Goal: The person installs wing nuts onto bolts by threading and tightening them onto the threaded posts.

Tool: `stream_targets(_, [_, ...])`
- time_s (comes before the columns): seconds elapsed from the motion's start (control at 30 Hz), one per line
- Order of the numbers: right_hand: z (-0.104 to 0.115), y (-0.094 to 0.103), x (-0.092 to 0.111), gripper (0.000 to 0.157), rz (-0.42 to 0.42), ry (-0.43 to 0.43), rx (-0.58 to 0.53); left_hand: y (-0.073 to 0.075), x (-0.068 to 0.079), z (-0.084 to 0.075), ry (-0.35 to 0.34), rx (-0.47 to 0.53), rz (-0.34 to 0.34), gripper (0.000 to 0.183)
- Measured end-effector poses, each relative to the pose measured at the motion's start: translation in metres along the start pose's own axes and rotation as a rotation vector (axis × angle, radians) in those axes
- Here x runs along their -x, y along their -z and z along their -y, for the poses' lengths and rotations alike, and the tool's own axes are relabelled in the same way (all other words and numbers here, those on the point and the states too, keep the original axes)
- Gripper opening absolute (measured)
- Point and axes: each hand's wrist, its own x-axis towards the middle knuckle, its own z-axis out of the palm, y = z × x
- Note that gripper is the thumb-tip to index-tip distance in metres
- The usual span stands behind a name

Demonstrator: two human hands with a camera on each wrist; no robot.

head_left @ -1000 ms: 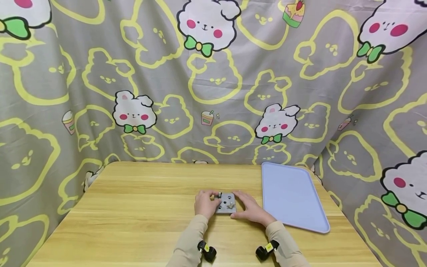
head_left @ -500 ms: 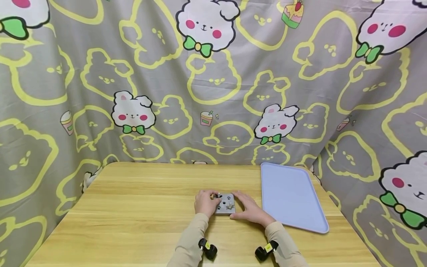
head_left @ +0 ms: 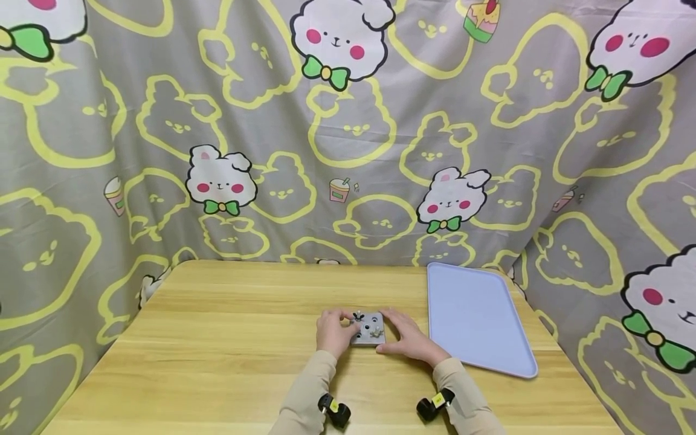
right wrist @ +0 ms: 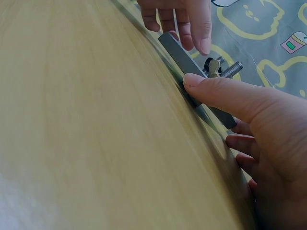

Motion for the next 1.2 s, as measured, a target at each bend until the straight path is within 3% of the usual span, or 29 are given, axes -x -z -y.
stream_targets(0.37, [0.001, 0.002, 0.000, 0.094, 0.005, -0.008, -0.006, -0.003, -0.002, -0.003, 0.008, -0.008, 0.021, 0.022])
stream_targets(0.93, [0.000, 0.000, 0.001, 0.094, 0.002, 0.021, 0.020, -0.011, -0.013, 0.003, -0.047, -0.064, -0.006, 0.014])
stream_targets(1.07, [0.001, 0.000, 0.001, 0.093, 0.003, 0.022, 0.026, -0.013, -0.020, 0.009, -0.075, -0.095, 0.018, 0.013])
stream_targets(1.2, [0.001, 0.000, 0.001, 0.094, 0.001, 0.014, 0.030, -0.012, -0.028, 0.014, -0.124, -0.101, 0.085, 0.013])
